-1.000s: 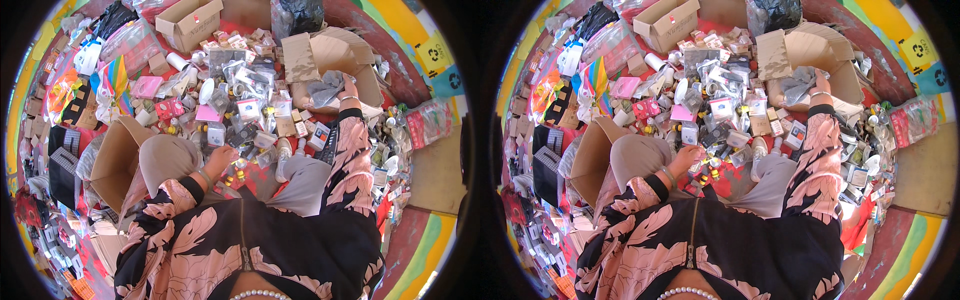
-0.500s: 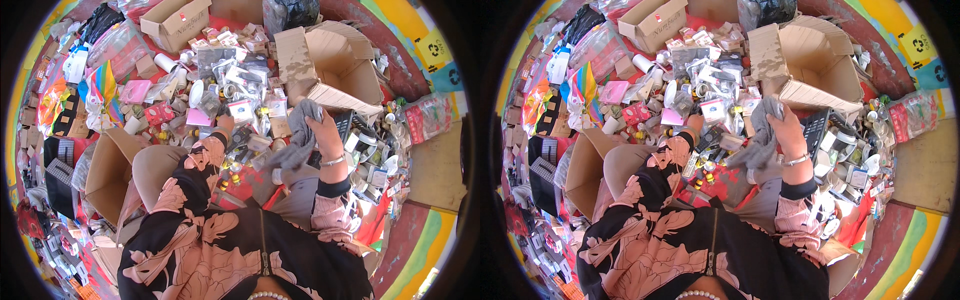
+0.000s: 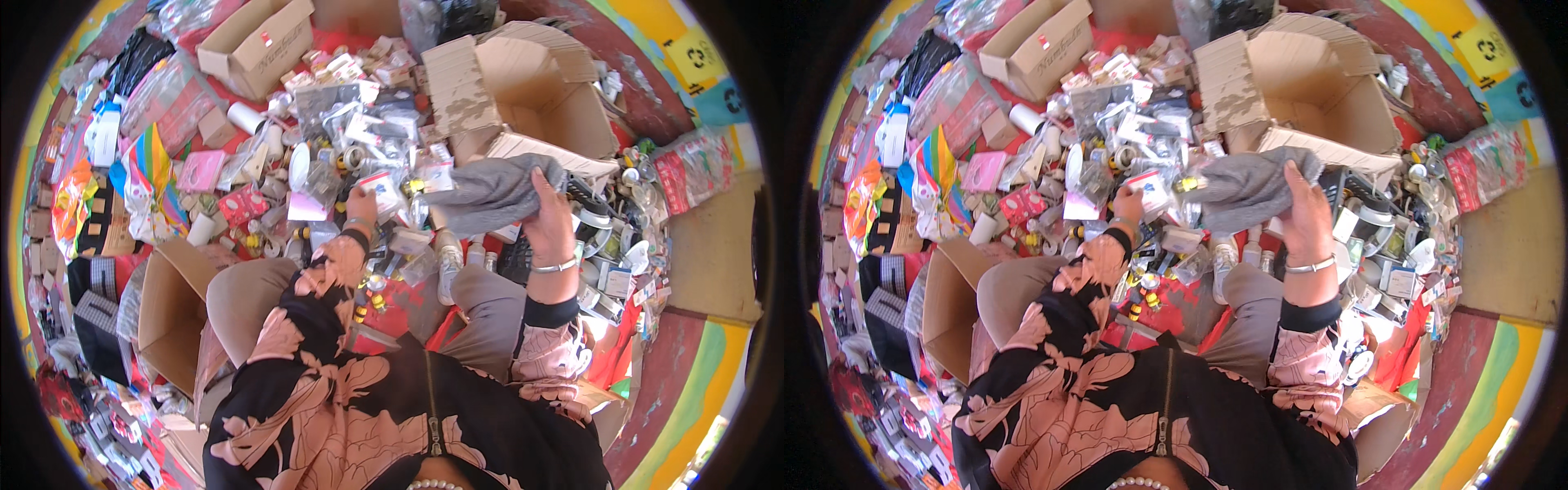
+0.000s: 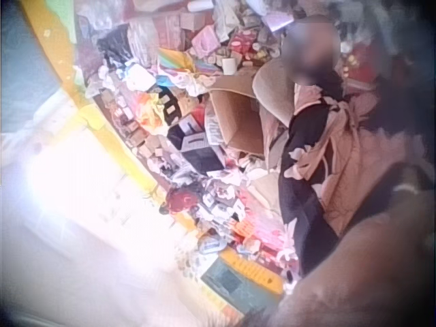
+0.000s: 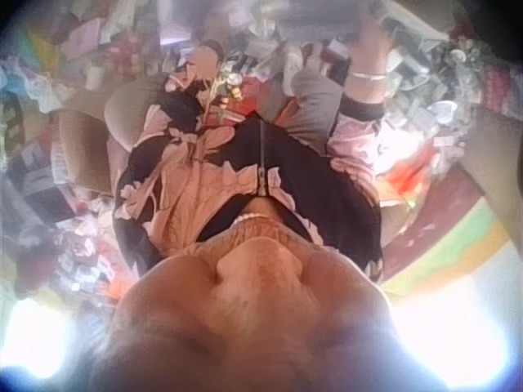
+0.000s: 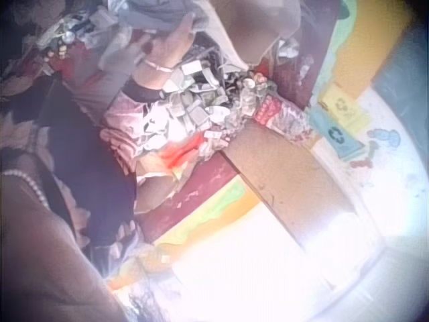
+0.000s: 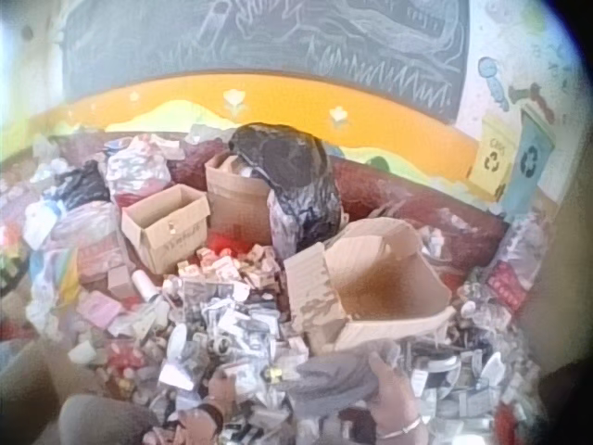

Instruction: The person sorts through a large pile of miscellaneous items on the floor, picking up and examining various objects such as boxes, plastic-wrapped goods, and small containers. They move items around, open boxes, and handle different products one by one.

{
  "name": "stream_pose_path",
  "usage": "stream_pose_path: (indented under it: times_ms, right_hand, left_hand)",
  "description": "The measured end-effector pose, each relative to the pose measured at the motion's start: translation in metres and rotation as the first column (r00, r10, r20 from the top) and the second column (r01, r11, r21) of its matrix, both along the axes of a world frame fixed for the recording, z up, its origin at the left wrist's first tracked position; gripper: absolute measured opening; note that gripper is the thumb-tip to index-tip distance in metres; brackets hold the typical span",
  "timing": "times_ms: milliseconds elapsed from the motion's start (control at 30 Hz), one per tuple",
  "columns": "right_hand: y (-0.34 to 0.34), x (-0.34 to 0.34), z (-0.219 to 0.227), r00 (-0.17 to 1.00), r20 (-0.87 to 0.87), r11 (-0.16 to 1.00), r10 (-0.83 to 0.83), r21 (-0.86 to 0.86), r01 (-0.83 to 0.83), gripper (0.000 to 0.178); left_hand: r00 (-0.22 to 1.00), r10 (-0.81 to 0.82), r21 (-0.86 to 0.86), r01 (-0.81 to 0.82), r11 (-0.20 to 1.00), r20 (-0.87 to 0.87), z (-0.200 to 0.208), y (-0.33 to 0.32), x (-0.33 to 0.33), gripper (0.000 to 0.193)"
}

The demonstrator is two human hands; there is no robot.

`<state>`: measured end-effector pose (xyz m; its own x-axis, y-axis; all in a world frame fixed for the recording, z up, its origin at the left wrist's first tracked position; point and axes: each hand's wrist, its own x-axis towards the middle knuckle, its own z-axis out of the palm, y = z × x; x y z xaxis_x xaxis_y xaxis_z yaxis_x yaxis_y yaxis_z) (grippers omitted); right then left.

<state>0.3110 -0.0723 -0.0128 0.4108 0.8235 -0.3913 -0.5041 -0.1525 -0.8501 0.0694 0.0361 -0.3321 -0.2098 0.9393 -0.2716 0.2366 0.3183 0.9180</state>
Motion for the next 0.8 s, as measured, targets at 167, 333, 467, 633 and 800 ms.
stream_pose_path:
  times_ms: [167,333,467,633,800]
  right_hand:
    - [-0.001,-0.033,0.012,0.896,-0.431,0.98,0.104,0.197,-0.019,0.043]
    - [-0.005,-0.059,0.043,0.925,-0.38,0.89,0.027,0.431,0.151,0.051]
    - [-0.009,-0.082,0.031,0.948,0.293,0.79,0.125,0.549,-0.274,0.047]
    - [0.007,-0.136,0.037,-0.113,0.991,0.707,-0.075,-0.028,-0.707,0.039]
    - [0.019,-0.152,0.026,-0.276,0.961,0.826,0.0,-0.155,-0.541,0.048]
  left_hand:
    - [0.715,0.025,-0.05,0.014,0.999,0.699,0.063,0.003,-0.013,0.023]
    - [0.227,-0.123,0.047,0.314,0.948,0.966,0.23,-0.025,-0.014,0.037]
    - [0.022,-0.125,0.104,0.418,0.903,0.992,0.314,-0.051,-0.009,0.036]
    - [-0.056,-0.181,0.188,0.396,0.899,0.982,0.318,-0.063,-0.02,0.033]
    - [0.16,-0.111,0.056,0.316,0.947,0.981,0.292,-0.064,-0.021,0.037]
